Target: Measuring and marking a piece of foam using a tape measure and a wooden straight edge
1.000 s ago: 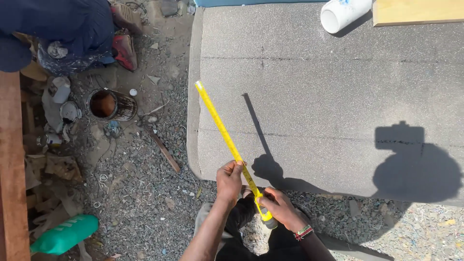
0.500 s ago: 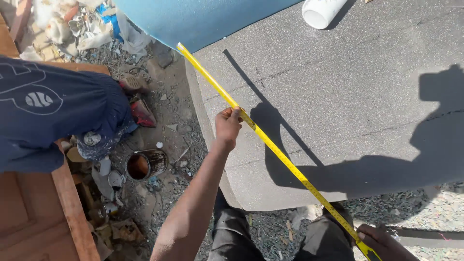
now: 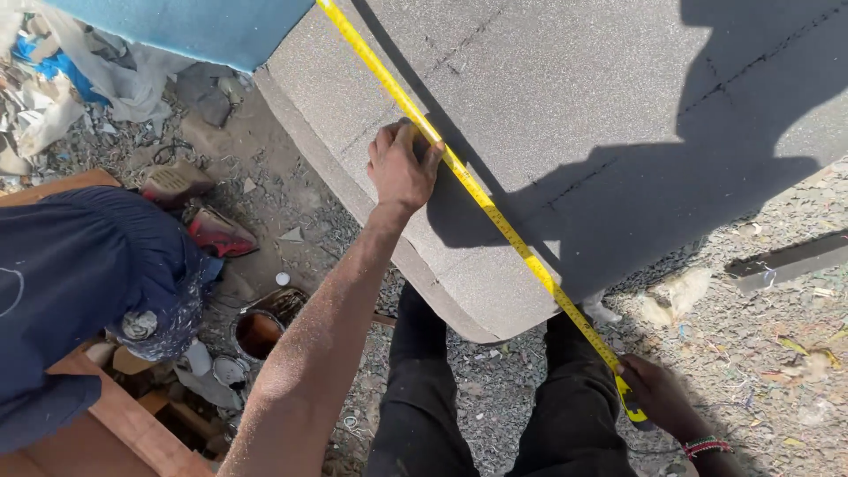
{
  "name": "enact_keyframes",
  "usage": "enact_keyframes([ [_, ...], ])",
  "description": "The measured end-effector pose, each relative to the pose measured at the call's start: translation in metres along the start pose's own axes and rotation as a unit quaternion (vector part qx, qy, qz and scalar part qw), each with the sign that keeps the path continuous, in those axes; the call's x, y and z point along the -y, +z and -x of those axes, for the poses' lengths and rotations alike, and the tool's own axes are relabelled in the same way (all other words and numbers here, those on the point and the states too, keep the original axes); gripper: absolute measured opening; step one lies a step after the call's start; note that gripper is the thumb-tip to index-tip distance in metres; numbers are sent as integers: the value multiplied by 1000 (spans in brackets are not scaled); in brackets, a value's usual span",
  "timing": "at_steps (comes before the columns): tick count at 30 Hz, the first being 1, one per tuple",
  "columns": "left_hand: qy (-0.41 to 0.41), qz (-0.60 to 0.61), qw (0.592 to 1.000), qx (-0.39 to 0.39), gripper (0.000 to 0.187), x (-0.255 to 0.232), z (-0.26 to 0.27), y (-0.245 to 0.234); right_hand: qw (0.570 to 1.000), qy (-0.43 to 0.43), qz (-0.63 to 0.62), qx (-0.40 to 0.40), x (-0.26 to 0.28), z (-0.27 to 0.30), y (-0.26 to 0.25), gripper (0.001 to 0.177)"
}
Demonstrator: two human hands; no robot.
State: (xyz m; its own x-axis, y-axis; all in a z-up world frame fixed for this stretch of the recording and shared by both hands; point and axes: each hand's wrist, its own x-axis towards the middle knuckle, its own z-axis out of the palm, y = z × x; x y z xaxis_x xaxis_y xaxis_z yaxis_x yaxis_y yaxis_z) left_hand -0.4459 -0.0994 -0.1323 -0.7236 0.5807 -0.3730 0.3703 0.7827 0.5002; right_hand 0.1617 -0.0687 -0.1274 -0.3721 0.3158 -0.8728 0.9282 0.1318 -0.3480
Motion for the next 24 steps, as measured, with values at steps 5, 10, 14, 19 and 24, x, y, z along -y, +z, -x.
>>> enact_keyframes([
  [5, 43, 10, 999, 15, 76, -17, 0, -7, 997, 7, -74, -32, 15, -18, 4, 29],
  [10, 19, 41, 998, 50, 102, -24, 26, -9, 992, -19, -124, -27, -18, -13, -3, 24],
  [14, -33, -13, 990, 138, 91, -26, 28, 0, 983, 7, -161, -83, -30, -11, -21, 21],
  [19, -82, -102, 980, 151, 78, -54, 15, 16, 956, 47, -272, -98, 13, -15, -41, 32],
  [24, -92, -95, 977, 166, 77, -101, -3, 33, 954, 88, -274, -89, 94, -21, -76, 36],
])
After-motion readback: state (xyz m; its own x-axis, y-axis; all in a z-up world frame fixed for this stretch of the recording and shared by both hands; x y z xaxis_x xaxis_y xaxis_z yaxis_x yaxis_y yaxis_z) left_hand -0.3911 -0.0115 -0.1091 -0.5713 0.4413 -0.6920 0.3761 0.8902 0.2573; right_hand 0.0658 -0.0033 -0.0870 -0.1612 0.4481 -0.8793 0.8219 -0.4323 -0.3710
